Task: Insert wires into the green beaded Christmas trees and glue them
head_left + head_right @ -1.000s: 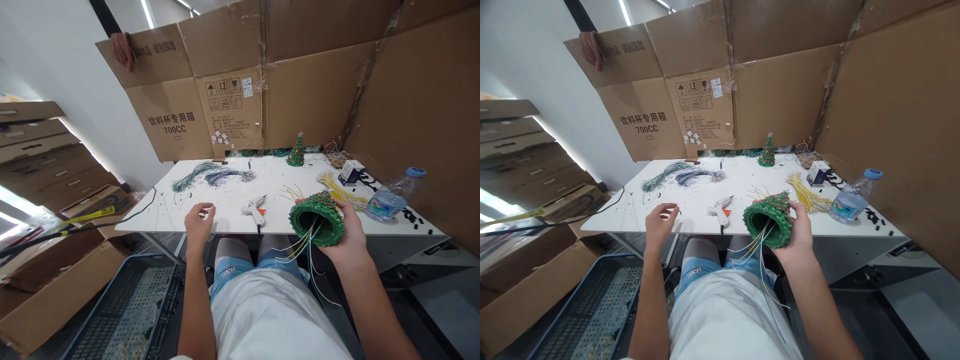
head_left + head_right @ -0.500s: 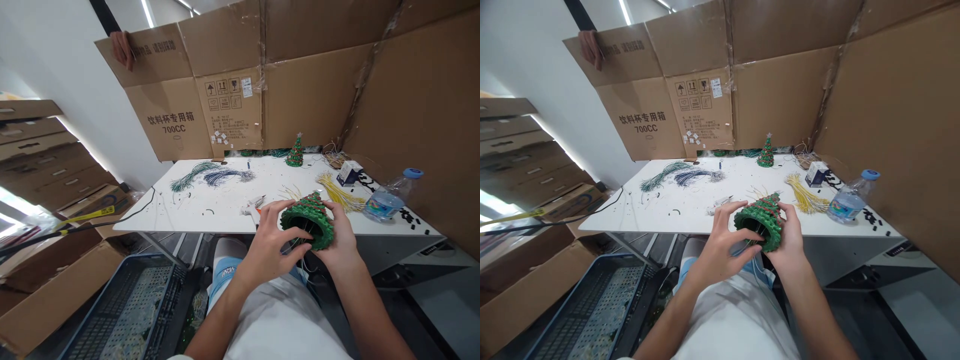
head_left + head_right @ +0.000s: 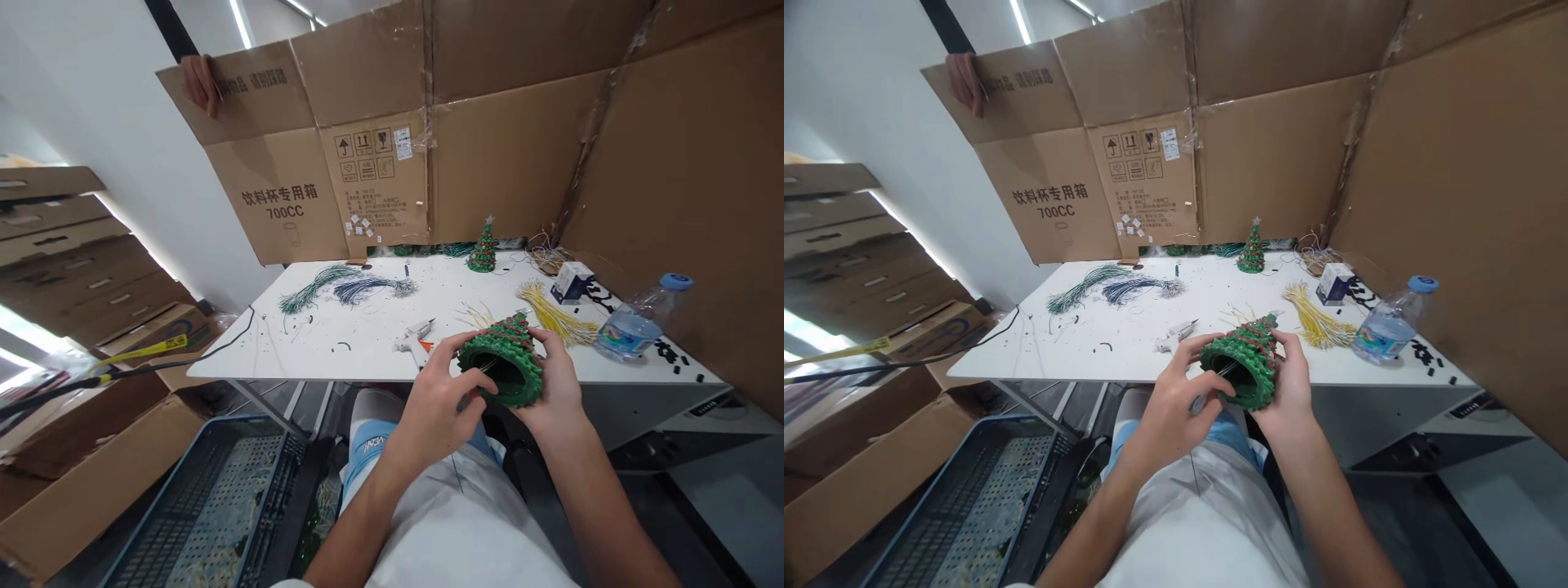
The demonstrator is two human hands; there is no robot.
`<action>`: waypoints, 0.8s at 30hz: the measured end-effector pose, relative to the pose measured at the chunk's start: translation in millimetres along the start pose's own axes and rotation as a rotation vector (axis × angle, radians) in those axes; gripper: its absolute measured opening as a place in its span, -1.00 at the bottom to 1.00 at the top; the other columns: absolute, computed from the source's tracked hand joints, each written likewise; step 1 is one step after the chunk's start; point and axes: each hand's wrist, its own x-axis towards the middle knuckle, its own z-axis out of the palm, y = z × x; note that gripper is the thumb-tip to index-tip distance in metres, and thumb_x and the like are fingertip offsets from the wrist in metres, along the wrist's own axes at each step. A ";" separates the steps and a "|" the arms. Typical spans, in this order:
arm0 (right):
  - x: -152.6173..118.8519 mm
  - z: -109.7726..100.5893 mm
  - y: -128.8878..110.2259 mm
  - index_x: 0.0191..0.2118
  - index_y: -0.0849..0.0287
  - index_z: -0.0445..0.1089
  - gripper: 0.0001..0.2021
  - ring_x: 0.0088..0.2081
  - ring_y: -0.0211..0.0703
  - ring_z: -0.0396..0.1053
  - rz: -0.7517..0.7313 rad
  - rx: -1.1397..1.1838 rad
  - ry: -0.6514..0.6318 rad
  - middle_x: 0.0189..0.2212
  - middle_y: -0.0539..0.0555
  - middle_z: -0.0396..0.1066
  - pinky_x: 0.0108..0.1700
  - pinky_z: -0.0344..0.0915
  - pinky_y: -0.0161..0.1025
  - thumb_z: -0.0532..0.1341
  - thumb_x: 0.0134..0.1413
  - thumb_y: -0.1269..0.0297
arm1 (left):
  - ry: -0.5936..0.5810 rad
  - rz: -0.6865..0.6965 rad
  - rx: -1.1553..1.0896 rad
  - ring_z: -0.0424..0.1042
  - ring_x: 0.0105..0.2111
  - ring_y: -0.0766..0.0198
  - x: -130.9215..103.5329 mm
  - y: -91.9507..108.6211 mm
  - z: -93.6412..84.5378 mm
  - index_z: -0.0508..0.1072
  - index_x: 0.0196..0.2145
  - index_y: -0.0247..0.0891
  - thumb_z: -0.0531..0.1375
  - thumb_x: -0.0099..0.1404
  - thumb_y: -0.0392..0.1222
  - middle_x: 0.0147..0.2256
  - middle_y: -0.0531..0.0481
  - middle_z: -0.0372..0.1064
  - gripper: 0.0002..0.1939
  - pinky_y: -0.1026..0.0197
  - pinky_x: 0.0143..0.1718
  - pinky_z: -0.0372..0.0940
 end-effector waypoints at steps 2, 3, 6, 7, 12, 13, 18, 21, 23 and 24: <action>-0.5 0.6 0.0 -0.33 0.11 0.53 -0.87 -0.55 -0.13 0.55 0.007 -0.002 -0.003 -0.52 -0.01 0.62 -0.52 0.52 -0.30 0.24 0.19 0.27 | 0.021 0.011 0.006 0.33 0.43 -0.07 0.4 0.5 1.1 0.58 -0.15 -0.15 0.24 0.30 -0.53 0.41 -0.18 0.24 -0.68 -0.15 0.38 0.40; -0.7 1.0 -0.1 -0.32 0.11 0.53 -0.87 -0.55 -0.13 0.55 0.007 -0.003 -0.005 -0.52 -0.01 0.62 -0.51 0.53 -0.30 0.23 0.19 0.27 | 0.026 0.011 0.006 0.34 0.42 -0.07 0.7 0.5 1.2 0.58 -0.12 -0.14 0.25 0.33 -0.50 0.40 -0.19 0.26 -0.70 -0.15 0.37 0.42; -0.7 1.3 -1.0 -0.35 0.09 0.50 -0.92 -0.57 -0.14 0.52 0.004 -0.001 0.000 -0.57 -0.06 0.57 -0.53 0.50 -0.30 0.27 0.15 0.28 | 0.011 0.021 0.016 0.35 0.41 -0.07 1.3 -0.7 0.3 0.60 -0.04 -0.12 0.26 0.42 -0.43 0.36 -0.21 0.31 -0.73 -0.17 0.34 0.44; -0.6 1.2 -1.5 -0.36 0.08 0.50 -0.93 -0.59 -0.14 0.50 0.001 0.000 0.008 -0.59 -0.07 0.55 -0.56 0.48 -0.30 0.28 0.14 0.29 | 0.002 0.030 0.024 0.34 0.41 -0.07 1.4 -1.5 -0.4 0.60 -0.04 -0.12 0.26 0.44 -0.41 0.36 -0.21 0.31 -0.75 -0.18 0.35 0.44; 0.0 -0.4 -2.8 -0.32 0.10 0.53 -0.93 -0.59 -0.15 0.51 0.020 -0.017 -0.001 -0.56 -0.05 0.59 -0.56 0.47 -0.30 0.28 0.14 0.29 | -0.018 0.047 0.039 0.29 0.44 -0.10 0.8 -3.1 -4.0 0.62 -0.06 -0.13 0.27 0.46 -0.38 0.39 -0.23 0.26 -0.79 -0.21 0.37 0.41; 0.5 -1.1 -2.7 -0.31 0.11 0.54 -0.93 -0.58 -0.14 0.52 0.028 -0.022 -0.009 -0.54 -0.04 0.60 -0.54 0.49 -0.30 0.29 0.14 0.29 | -0.020 0.046 0.031 0.29 0.44 -0.10 0.6 -2.8 -4.6 0.62 -0.06 -0.14 0.27 0.45 -0.39 0.39 -0.24 0.25 -0.79 -0.20 0.38 0.39; 5.0 -5.8 -0.4 -0.28 0.09 0.56 -0.91 -0.55 -0.07 0.53 0.031 -0.026 -0.064 -0.52 -0.03 0.62 -0.46 0.54 -0.20 0.34 0.13 0.23 | -0.026 0.027 0.006 0.28 0.44 -0.11 0.3 -0.8 -3.6 0.62 -0.09 -0.15 0.28 0.46 -0.34 0.38 -0.24 0.26 -0.84 -0.20 0.38 0.39; 6.6 -7.8 0.5 -0.26 0.10 0.58 -0.89 -0.54 -0.05 0.54 0.033 -0.039 -0.076 -0.52 -0.02 0.63 -0.42 0.56 -0.17 0.33 0.14 0.23 | -0.001 0.013 0.012 0.28 0.44 -0.12 0.9 -1.2 1.6 0.63 -0.15 -0.16 0.36 0.48 -0.20 0.36 -0.25 0.27 -0.98 -0.20 0.38 0.38; 7.0 -8.8 1.0 -0.26 0.12 0.58 -0.89 -0.56 -0.06 0.52 0.044 -0.057 -0.073 -0.53 -0.01 0.62 -0.46 0.53 -0.19 0.34 0.13 0.24 | 0.024 0.015 0.018 0.31 0.41 -0.11 1.3 -2.0 5.2 0.63 -0.19 -0.17 0.38 0.48 -0.16 0.35 -0.24 0.27 -0.94 -0.18 0.37 0.39; 7.1 -9.2 1.2 -0.26 0.14 0.58 -0.90 -0.57 -0.07 0.51 0.035 -0.051 -0.083 -0.53 0.00 0.63 -0.48 0.50 -0.20 0.35 0.12 0.27 | 0.034 0.019 0.023 0.33 0.39 -0.10 1.3 -2.4 6.5 0.63 -0.20 -0.18 0.38 0.48 -0.16 0.35 -0.24 0.27 -0.93 -0.17 0.36 0.40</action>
